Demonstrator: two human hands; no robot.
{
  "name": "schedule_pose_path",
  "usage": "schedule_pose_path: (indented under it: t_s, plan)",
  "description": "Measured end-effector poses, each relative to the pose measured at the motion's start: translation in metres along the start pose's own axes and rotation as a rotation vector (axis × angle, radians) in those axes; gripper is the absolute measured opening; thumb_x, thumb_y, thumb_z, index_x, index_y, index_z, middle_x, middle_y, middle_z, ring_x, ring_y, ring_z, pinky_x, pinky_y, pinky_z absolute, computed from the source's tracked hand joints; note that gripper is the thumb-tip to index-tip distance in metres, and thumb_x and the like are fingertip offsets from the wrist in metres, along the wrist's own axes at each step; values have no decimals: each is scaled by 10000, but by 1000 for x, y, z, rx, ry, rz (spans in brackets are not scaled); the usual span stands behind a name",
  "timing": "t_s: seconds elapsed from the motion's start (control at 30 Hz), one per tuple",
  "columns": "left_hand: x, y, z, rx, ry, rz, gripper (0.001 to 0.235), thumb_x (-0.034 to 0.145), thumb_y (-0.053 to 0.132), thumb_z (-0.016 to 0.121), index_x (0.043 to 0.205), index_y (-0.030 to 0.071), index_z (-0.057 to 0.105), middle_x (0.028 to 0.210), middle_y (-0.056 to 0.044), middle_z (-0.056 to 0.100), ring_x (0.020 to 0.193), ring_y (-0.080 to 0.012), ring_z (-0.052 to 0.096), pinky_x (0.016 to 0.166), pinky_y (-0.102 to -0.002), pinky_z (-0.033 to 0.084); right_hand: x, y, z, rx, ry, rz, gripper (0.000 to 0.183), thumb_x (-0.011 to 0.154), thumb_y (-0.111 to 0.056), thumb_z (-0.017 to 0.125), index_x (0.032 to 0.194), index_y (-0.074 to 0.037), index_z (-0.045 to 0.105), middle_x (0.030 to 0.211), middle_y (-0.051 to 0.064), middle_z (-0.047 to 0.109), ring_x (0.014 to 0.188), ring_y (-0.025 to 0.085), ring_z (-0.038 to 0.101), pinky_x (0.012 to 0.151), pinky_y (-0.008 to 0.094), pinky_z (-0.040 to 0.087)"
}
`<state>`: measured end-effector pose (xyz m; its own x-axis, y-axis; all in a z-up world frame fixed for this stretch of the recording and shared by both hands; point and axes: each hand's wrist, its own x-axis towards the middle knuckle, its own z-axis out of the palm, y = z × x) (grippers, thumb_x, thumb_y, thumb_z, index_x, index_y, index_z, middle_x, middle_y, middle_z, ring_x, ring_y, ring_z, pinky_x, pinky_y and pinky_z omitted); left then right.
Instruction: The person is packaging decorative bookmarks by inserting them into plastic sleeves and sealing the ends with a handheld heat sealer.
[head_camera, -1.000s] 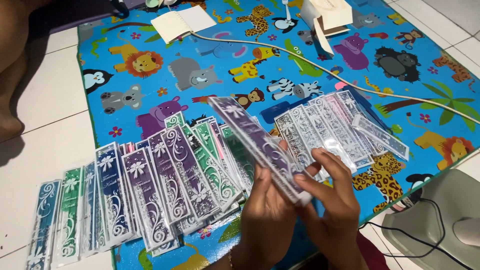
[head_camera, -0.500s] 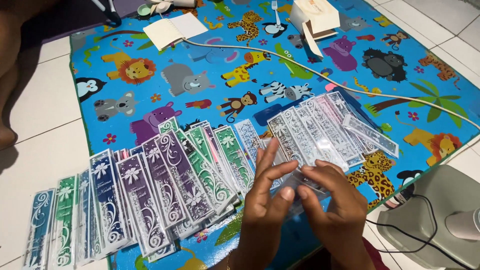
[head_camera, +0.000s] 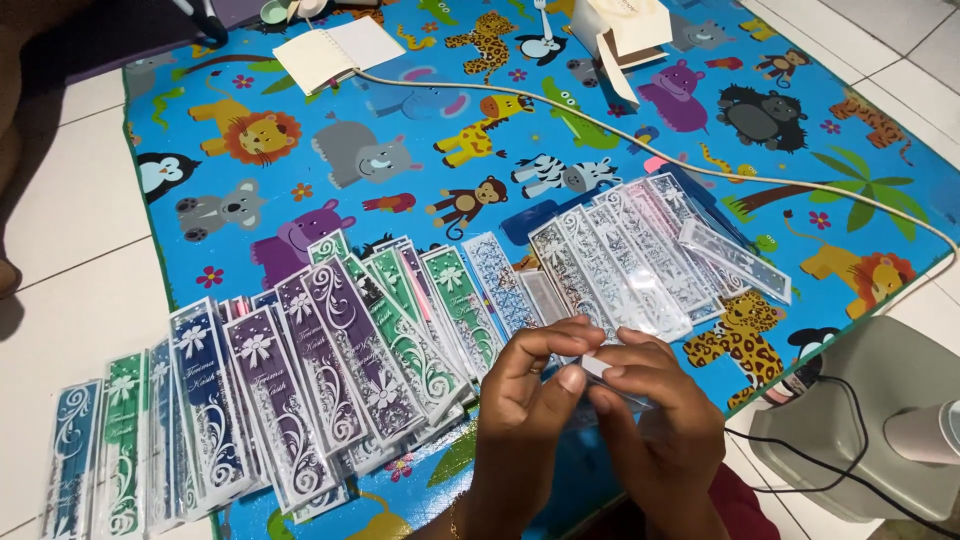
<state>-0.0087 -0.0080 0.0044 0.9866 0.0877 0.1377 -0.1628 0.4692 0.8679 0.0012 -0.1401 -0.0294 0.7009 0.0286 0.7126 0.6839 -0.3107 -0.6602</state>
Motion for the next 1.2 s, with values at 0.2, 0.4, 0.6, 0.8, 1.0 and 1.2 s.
schedule_pose_path:
  t_s: [0.2,0.4,0.6,0.8,1.0,1.2]
  plan:
    - [0,1,3,-67,15,10,203,922,210,628,1078,93,684,1159,-132,733,1271,-287,643,1098,-440,486,2,-1,-3,-34,-13,-26,138,961,-70,662,1085,-83,602,1066,153,718,1066,274,750,1158,558,549]
    - [1,0,1,-51,-35,56,194,936,233,646,1060,94,702,1181,-132,705,1225,-277,657,1102,-452,490,8,-9,-4,-29,-50,-37,165,959,-62,676,1099,-124,615,1096,156,735,1013,263,771,1161,558,533]
    - [2,-6,1,-60,-45,88,184,919,229,654,1046,102,692,1192,-130,704,1222,-267,650,1091,-448,492,11,-12,-7,-23,-68,-72,160,973,-78,657,1115,-143,620,1090,169,744,976,259,775,1152,563,525]
    - [2,-6,0,3,-55,81,184,921,244,677,1033,101,702,1220,-127,692,1226,-256,649,1071,-411,490,11,-16,-10,7,-95,-63,135,980,-103,637,1099,-167,624,1078,121,763,926,241,781,1163,549,512]
    - [-1,-4,3,-3,-98,97,240,980,337,706,1060,111,709,1252,-132,669,1263,-257,641,1119,-424,493,8,-21,-9,35,18,-25,72,958,-100,631,1029,-109,628,979,171,735,889,244,769,1154,524,526]
    - [-3,-3,4,-48,-72,86,204,966,320,729,1046,133,714,1239,-128,677,1270,-265,656,1079,-439,548,6,-26,-14,-63,33,-28,185,965,-97,622,1142,-55,588,1086,208,702,1034,333,768,1148,576,587]
